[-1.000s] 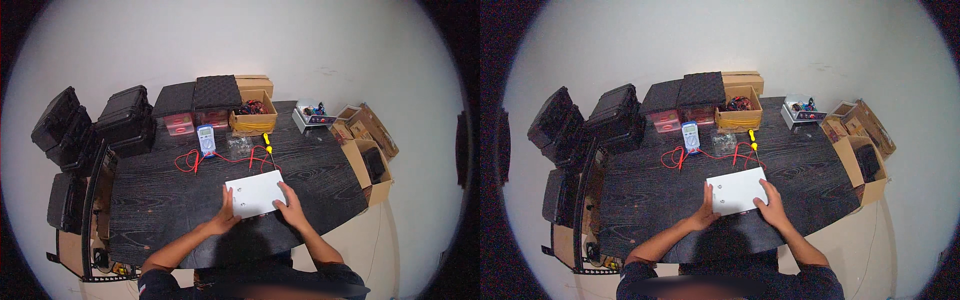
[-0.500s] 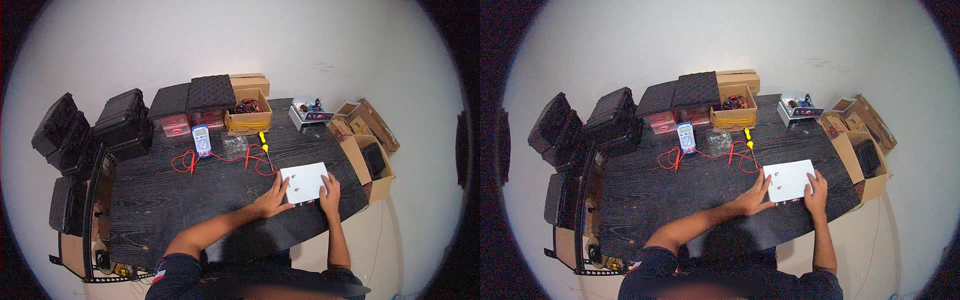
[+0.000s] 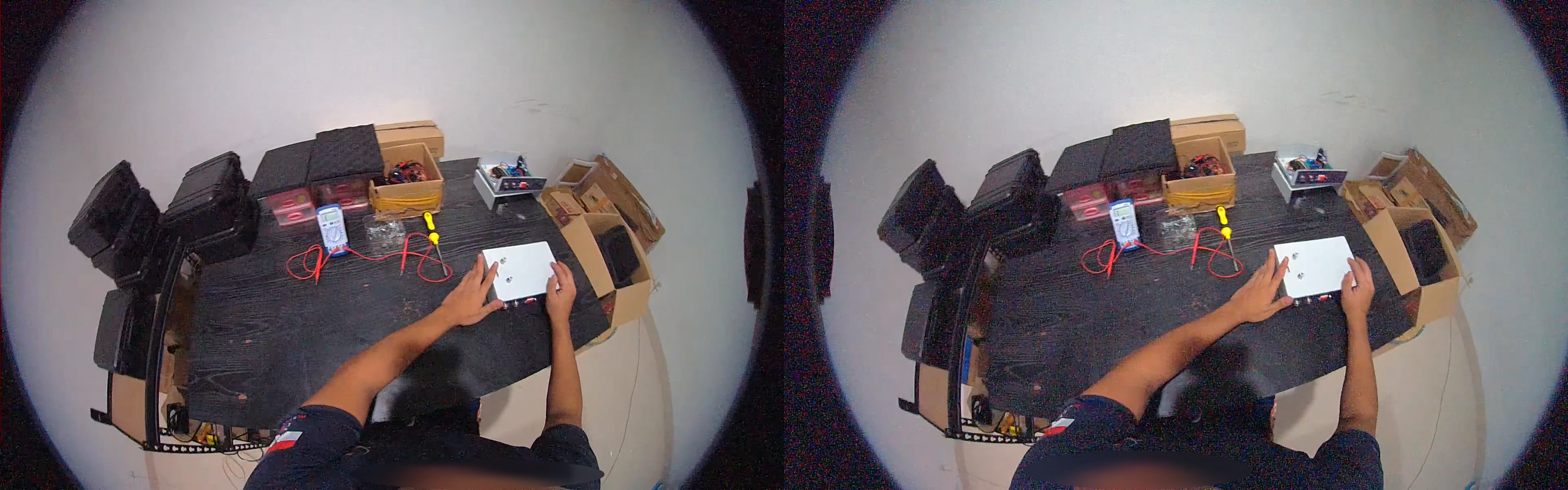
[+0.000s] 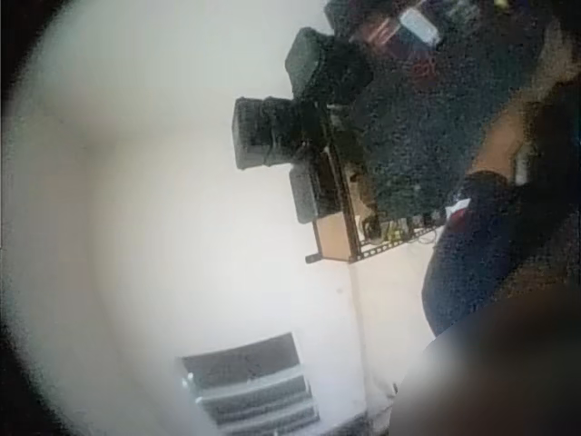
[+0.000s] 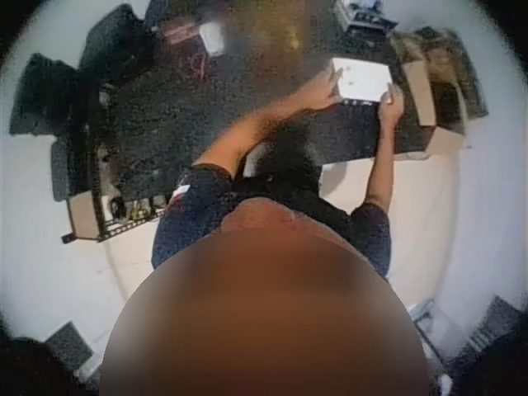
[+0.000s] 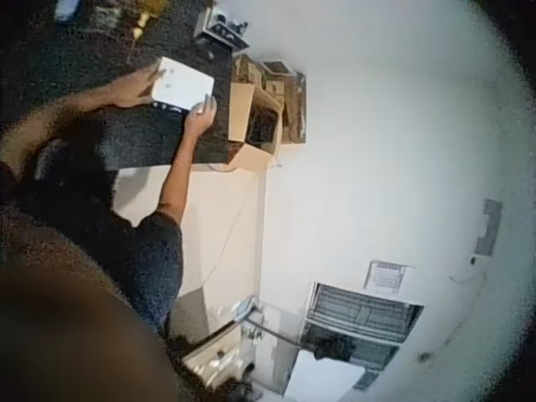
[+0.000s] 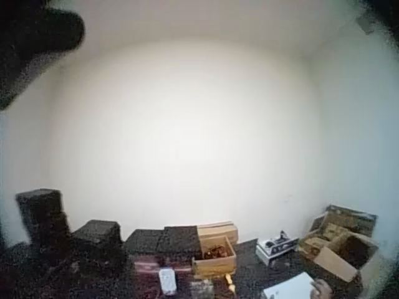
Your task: Testing a circuit board with a multimeter and then assembling it into a protective white case and placing it in a foam-lined carrying case.
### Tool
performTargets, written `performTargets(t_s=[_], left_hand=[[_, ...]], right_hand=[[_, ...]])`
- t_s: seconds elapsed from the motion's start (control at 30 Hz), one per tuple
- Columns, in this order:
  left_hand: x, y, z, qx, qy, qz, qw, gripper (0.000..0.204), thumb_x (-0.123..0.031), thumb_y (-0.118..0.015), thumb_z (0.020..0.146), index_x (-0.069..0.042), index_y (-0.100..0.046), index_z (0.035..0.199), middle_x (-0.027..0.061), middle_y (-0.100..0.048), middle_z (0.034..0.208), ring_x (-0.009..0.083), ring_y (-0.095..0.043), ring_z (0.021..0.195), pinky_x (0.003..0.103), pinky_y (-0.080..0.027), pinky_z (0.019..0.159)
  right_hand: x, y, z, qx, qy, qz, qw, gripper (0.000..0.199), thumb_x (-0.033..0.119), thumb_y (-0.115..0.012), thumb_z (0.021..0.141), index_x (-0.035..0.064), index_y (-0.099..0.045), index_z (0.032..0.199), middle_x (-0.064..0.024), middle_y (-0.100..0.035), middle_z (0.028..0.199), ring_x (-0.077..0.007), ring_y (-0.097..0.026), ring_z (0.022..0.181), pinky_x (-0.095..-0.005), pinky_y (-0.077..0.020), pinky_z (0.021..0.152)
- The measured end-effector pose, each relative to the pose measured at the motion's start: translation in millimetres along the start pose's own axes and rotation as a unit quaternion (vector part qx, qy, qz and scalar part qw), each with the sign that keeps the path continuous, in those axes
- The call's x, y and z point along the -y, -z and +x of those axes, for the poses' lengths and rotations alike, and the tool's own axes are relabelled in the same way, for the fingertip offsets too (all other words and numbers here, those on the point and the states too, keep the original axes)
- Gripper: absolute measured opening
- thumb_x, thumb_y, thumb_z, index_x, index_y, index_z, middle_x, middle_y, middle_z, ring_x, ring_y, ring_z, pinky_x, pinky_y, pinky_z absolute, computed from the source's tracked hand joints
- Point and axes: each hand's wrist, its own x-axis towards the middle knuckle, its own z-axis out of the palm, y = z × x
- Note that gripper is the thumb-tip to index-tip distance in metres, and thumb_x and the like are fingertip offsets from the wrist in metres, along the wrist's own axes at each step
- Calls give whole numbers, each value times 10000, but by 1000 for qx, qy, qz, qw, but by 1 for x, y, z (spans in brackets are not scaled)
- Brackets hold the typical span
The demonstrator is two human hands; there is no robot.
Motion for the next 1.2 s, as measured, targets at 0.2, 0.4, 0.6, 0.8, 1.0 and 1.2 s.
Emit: performTargets(t_s=[0.2,0.4,0.6,0.8,1.0,1.2], left_hand=[[-9,6,-10,18,9,-18,1000,940,-496,-575,1006,38,-104,1620,445,-45,1615,575,-279,1472,529,-275,1231],[-5,13,-39,8,29,-105,994,883,-417,-555,1027,5,-68,1631,312,-99,1680,455,-243,1534,540,-228,1264],[-2,27,-109,21,26,-155,987,795,-397,-556,1035,-31,-176,1629,251,-139,1699,447,-288,1521,521,-245,1261],[13,76,-207,18,74,-148,986,620,-220,-587,1025,-41,-353,1570,174,-245,1691,358,-335,1521,482,-314,1240],[52,196,-307,-187,324,-81,924,453,-134,-612,983,-11,-567,1416,189,-534,1513,348,-520,1398,440,-438,1151],[158,374,-382,-481,349,130,794,573,-87,-610,961,66,-431,1484,261,-476,1519,405,-465,1410,438,-339,1198]], right_hand=[[-16,-2,-3,-35,-101,-18,994,347,160,-513,1035,-39,-619,1299,-234,-678,1247,-383,-646,1167,-441,-479,1026],[-22,-5,-3,-4,-155,-28,988,337,186,-489,1052,-61,-627,1234,-279,-706,1091,-402,-693,1002,-457,-517,889],[-22,-3,-8,4,-172,-10,985,324,206,-482,1056,-54,-647,1155,-234,-702,1000,-327,-675,928,-407,-514,863],[-42,-3,8,-16,-231,75,970,254,124,-544,1016,-63,-667,1135,-181,-711,1067,-311,-666,997,-382,-516,910],[83,-80,77,-116,-131,41,984,207,8,-598,931,-11,-683,1119,-147,-688,1066,-274,-645,1070,-387,-509,953],[403,-235,126,392,-51,297,869,246,62,-657,932,26,-692,1172,-64,-701,964,-147,-677,912,-313,-546,819]])
